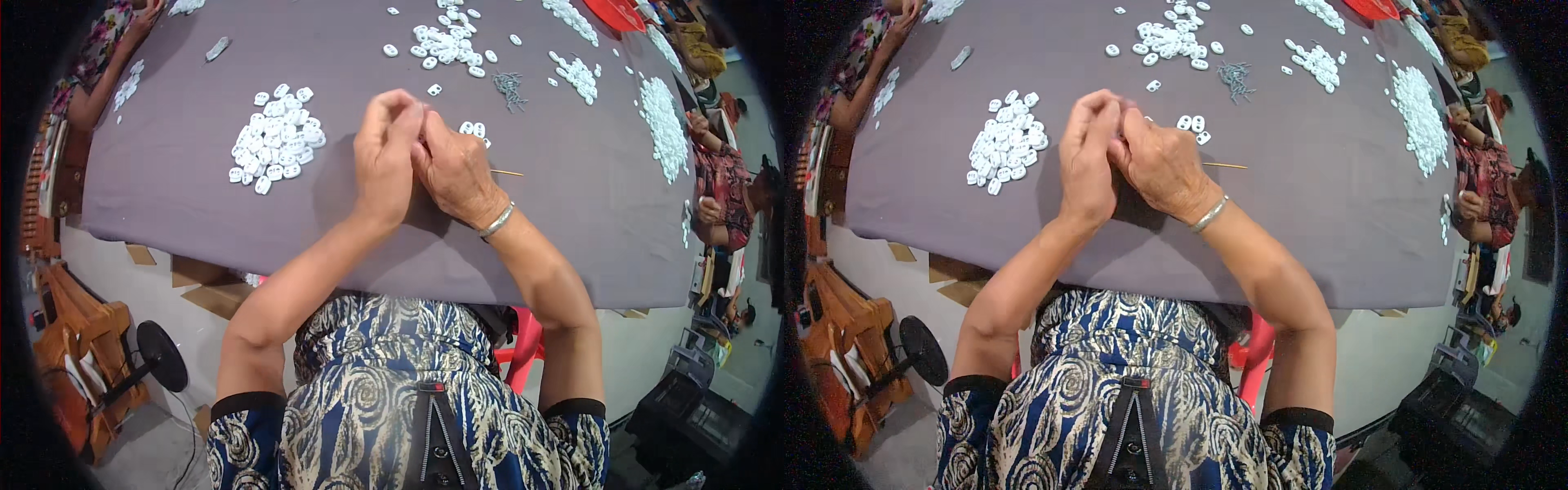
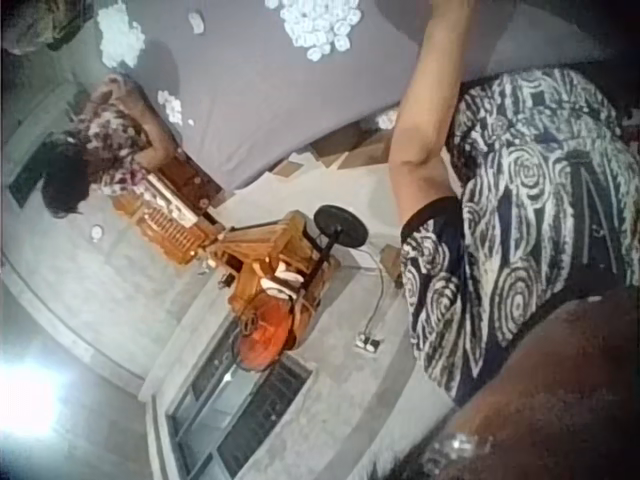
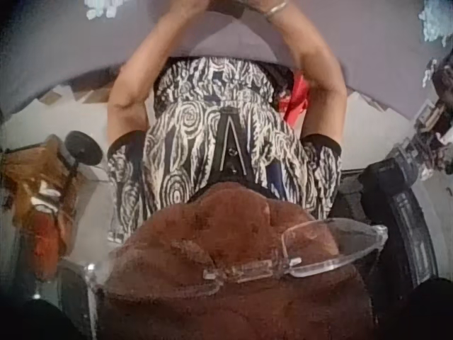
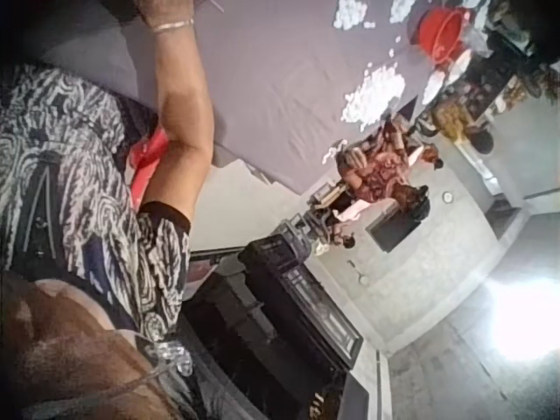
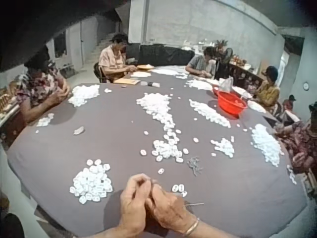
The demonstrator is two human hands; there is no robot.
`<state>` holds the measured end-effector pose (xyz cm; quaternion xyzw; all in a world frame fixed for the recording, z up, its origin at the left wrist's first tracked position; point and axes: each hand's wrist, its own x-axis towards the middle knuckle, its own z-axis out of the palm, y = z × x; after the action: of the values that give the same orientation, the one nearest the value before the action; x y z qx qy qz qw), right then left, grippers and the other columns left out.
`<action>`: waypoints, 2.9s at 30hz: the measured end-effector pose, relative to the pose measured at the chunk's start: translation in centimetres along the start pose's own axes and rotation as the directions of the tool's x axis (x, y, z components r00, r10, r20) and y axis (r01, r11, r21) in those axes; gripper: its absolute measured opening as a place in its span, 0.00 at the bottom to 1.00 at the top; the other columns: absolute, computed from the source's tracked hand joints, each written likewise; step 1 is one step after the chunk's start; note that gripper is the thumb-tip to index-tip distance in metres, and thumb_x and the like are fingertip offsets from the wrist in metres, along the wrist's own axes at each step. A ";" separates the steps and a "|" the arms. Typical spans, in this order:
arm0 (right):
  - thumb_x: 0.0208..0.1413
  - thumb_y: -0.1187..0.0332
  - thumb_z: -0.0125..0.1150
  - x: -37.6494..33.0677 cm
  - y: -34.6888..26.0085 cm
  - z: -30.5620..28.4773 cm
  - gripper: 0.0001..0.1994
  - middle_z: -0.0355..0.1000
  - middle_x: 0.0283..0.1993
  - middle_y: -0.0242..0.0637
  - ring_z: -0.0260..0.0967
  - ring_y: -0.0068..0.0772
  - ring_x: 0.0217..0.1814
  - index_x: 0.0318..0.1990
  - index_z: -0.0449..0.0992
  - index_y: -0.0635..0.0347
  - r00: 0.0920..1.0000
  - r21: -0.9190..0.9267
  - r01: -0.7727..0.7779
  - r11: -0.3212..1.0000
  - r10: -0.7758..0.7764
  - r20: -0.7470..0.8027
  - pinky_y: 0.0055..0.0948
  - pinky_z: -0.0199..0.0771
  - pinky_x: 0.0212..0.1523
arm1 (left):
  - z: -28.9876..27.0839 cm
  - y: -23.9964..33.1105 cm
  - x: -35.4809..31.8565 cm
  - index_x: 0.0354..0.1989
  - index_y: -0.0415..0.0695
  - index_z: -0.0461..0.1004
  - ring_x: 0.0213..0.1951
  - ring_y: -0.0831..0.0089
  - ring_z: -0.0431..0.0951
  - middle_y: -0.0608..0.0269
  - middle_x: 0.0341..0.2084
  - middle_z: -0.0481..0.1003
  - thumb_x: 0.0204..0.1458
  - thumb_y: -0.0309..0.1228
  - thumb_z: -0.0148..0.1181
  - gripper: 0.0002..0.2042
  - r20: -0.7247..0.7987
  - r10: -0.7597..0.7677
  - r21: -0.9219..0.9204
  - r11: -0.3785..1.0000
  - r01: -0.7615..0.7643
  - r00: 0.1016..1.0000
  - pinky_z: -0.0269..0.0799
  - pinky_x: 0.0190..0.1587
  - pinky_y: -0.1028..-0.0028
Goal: Sorting and inspecting small white plastic clips or buckles on a table.
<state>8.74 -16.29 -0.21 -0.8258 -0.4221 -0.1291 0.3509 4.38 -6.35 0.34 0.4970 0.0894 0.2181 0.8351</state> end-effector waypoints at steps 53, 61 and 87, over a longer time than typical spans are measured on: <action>0.51 0.67 0.65 1.5 4.0 -7.2 0.09 0.65 0.22 0.21 0.57 0.12 0.26 0.27 0.74 0.64 0.834 0.420 -0.526 0.739 0.352 0.425 0.18 0.59 0.26 | -0.5 0.1 1.1 0.48 0.40 0.69 0.35 0.77 0.76 0.62 0.32 0.75 0.52 0.21 0.57 0.14 0.347 -0.058 0.512 0.848 -0.137 0.936 0.74 0.40 0.76; 0.52 0.67 0.66 1.7 3.3 -7.6 0.09 0.64 0.22 0.21 0.57 0.10 0.26 0.28 0.74 0.63 0.772 0.468 -0.627 0.623 0.417 0.479 0.17 0.58 0.24 | -0.7 -0.4 1.6 0.49 0.38 0.69 0.36 0.82 0.73 0.67 0.32 0.73 0.54 0.19 0.56 0.14 0.383 -0.069 0.400 0.911 -0.098 0.921 0.72 0.40 0.80; 0.50 0.69 0.61 -0.2 11.7 -9.8 0.06 0.74 0.29 0.40 0.71 0.36 0.29 0.32 0.76 0.61 0.889 -0.053 -0.457 0.888 0.454 -0.068 0.32 0.70 0.33 | -0.9 0.9 2.0 0.49 0.37 0.68 0.31 0.82 0.72 0.67 0.29 0.71 0.53 0.20 0.58 0.14 0.252 -0.195 0.343 0.934 0.101 0.948 0.71 0.34 0.81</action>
<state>18.64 -27.80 1.27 -0.9094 -0.2027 -0.0794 0.3544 5.60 -4.31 0.85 0.6456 0.0418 0.0630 0.7599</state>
